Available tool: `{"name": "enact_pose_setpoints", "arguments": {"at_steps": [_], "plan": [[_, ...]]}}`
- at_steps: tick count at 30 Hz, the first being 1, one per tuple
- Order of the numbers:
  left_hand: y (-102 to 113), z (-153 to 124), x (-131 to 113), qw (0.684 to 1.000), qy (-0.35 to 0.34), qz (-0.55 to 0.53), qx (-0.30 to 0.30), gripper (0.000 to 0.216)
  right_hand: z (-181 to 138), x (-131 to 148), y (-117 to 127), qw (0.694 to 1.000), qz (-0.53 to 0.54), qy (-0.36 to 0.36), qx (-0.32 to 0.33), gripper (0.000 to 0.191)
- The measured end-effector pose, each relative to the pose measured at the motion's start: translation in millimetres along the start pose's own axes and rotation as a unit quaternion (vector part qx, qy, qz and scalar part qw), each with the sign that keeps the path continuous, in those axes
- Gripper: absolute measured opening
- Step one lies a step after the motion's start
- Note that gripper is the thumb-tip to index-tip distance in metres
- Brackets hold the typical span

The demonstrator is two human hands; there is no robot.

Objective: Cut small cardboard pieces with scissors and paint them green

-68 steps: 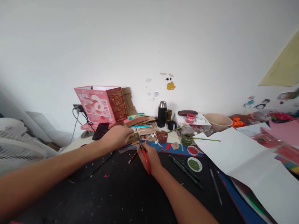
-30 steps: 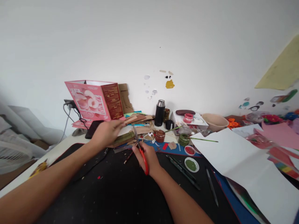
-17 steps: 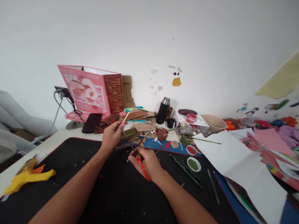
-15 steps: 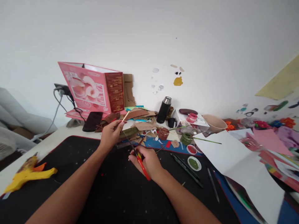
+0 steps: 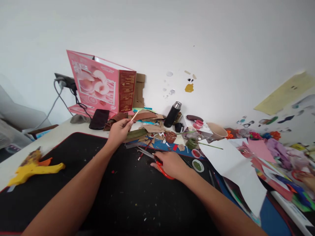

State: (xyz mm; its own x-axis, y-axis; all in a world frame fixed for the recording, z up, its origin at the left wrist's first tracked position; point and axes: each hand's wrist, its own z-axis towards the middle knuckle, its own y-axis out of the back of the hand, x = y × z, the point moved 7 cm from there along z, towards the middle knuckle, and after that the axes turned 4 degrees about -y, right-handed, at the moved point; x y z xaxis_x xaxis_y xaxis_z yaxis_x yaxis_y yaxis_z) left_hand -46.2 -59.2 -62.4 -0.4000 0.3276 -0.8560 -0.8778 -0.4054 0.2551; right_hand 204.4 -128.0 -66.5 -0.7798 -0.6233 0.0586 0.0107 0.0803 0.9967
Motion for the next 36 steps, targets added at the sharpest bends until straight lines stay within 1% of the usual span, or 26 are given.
{"name": "enact_pose_setpoints", "arguments": {"at_steps": [2,5,10,14,17,20,21,23,26,29,31,33,36], "plan": [[-2,0,-1,1.000,-0.001,-0.005,0.014,0.043,-7,-5,2,0.999,-0.022,-0.007,0.029,0.038],[-6,-3,-5,0.999,-0.005,0.007,0.037,0.046,-14,-3,1,0.997,-0.040,0.003,0.066,0.046],[-19,-9,-13,0.995,-0.046,0.040,0.076,0.041,-13,7,0,0.995,-0.050,0.009,0.091,0.054],[-34,-17,-15,0.985,-0.079,0.064,0.141,0.040,-9,16,8,0.993,0.030,0.037,0.103,0.056],[-40,-22,-15,0.977,-0.096,0.085,0.173,0.040,-8,17,14,0.987,0.105,0.048,0.116,0.044],[-43,-24,-17,0.971,-0.105,0.108,0.187,0.041,-7,9,12,0.972,0.196,0.035,0.126,0.034],[-43,-24,-17,0.969,-0.106,0.114,0.191,0.040,-6,4,12,0.965,0.234,0.020,0.116,0.030],[-44,-25,-19,0.967,-0.108,0.122,0.197,0.039,-1,-12,10,0.946,0.315,-0.028,0.072,0.022],[-47,-28,-24,0.960,-0.118,0.127,0.219,0.039,9,-37,4,0.888,0.448,-0.103,0.010,0.025],[-51,-32,-29,0.946,-0.142,0.151,0.251,0.038,23,-55,1,0.852,0.500,-0.137,-0.071,0.030],[-53,-35,-31,0.933,-0.166,0.187,0.259,0.038,33,-59,-4,0.835,0.522,-0.142,-0.102,0.033],[-54,-36,-31,0.919,-0.190,0.229,0.259,0.037,41,-58,-9,0.832,0.524,-0.137,-0.120,0.035],[-55,-37,-28,0.897,-0.215,0.286,0.260,0.034,51,-49,-14,0.861,0.472,-0.112,-0.149,0.030]]}}
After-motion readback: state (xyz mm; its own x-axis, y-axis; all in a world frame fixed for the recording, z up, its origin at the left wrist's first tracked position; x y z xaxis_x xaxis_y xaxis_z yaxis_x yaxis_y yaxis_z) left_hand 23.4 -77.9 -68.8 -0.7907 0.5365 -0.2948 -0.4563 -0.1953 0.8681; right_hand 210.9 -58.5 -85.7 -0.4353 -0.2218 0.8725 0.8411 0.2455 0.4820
